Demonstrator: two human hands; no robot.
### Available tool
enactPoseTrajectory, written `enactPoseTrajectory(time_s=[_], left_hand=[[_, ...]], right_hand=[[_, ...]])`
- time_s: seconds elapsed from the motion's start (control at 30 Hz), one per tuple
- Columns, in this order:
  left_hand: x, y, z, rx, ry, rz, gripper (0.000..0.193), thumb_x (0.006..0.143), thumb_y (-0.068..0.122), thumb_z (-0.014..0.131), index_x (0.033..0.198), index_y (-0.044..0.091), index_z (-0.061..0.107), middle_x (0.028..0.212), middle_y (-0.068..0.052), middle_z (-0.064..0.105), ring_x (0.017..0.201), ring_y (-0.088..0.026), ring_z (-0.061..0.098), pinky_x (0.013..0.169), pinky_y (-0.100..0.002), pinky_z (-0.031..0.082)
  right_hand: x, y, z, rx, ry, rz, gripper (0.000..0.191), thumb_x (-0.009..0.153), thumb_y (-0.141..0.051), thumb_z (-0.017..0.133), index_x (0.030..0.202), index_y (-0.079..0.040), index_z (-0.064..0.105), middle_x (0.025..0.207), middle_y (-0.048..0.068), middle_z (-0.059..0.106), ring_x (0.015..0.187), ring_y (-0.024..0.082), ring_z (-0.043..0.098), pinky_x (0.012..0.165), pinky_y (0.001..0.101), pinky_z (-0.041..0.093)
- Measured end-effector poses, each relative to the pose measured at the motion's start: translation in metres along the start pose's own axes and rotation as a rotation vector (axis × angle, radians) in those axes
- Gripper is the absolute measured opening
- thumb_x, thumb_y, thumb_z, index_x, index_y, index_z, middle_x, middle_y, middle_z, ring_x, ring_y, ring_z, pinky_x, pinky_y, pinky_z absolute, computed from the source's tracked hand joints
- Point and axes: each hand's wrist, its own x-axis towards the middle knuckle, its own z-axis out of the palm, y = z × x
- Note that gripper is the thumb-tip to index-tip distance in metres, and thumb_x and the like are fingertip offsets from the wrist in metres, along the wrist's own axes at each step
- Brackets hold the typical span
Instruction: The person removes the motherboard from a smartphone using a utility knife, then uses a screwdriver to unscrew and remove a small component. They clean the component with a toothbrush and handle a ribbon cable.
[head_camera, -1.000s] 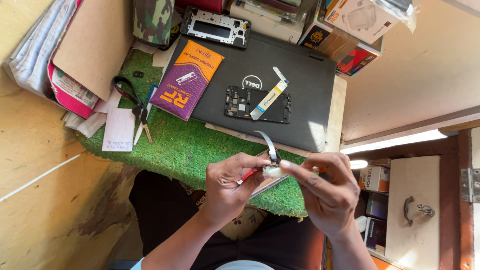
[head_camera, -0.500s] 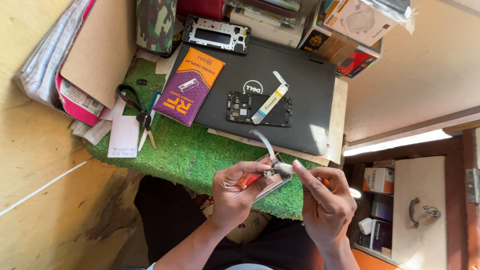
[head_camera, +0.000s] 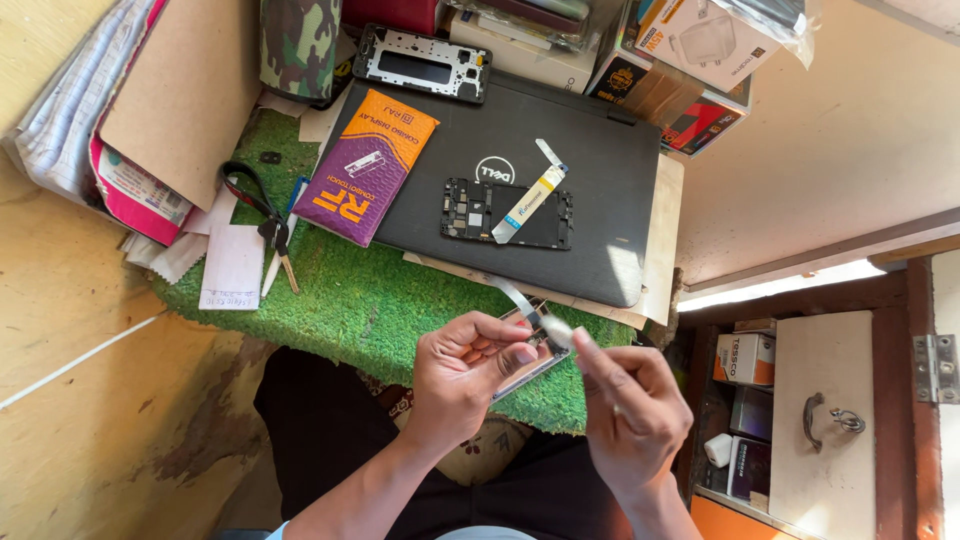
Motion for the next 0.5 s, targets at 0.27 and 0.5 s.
enactPoseTrajectory(time_s=[0.27, 0.5], left_hand=[[-0.003, -0.004, 0.003, 0.007, 0.042, 0.027, 0.012, 0.091, -0.003, 0.075, 0.103, -0.005, 0.071, 0.101, -0.018, 0.077, 0.095, -0.017, 0.076, 0.089, -0.032, 0.063], [-0.003, -0.006, 0.005, -0.002, 0.088, 0.008, 0.011, 0.091, -0.003, 0.077, 0.100, -0.005, 0.072, 0.098, -0.018, 0.078, 0.092, -0.017, 0.076, 0.087, -0.032, 0.063]], right_hand=[[-0.015, -0.001, 0.006, 0.128, -0.025, 0.010, 0.036, 0.089, -0.001, 0.076, 0.122, -0.014, 0.074, 0.089, 0.006, 0.072, 0.071, 0.007, 0.067, 0.057, 0.0201, 0.055], [-0.009, 0.007, 0.004, 0.056, 0.025, 0.060, 0.036, 0.091, 0.002, 0.075, 0.123, -0.013, 0.073, 0.090, 0.007, 0.073, 0.074, 0.007, 0.069, 0.057, 0.0201, 0.055]])
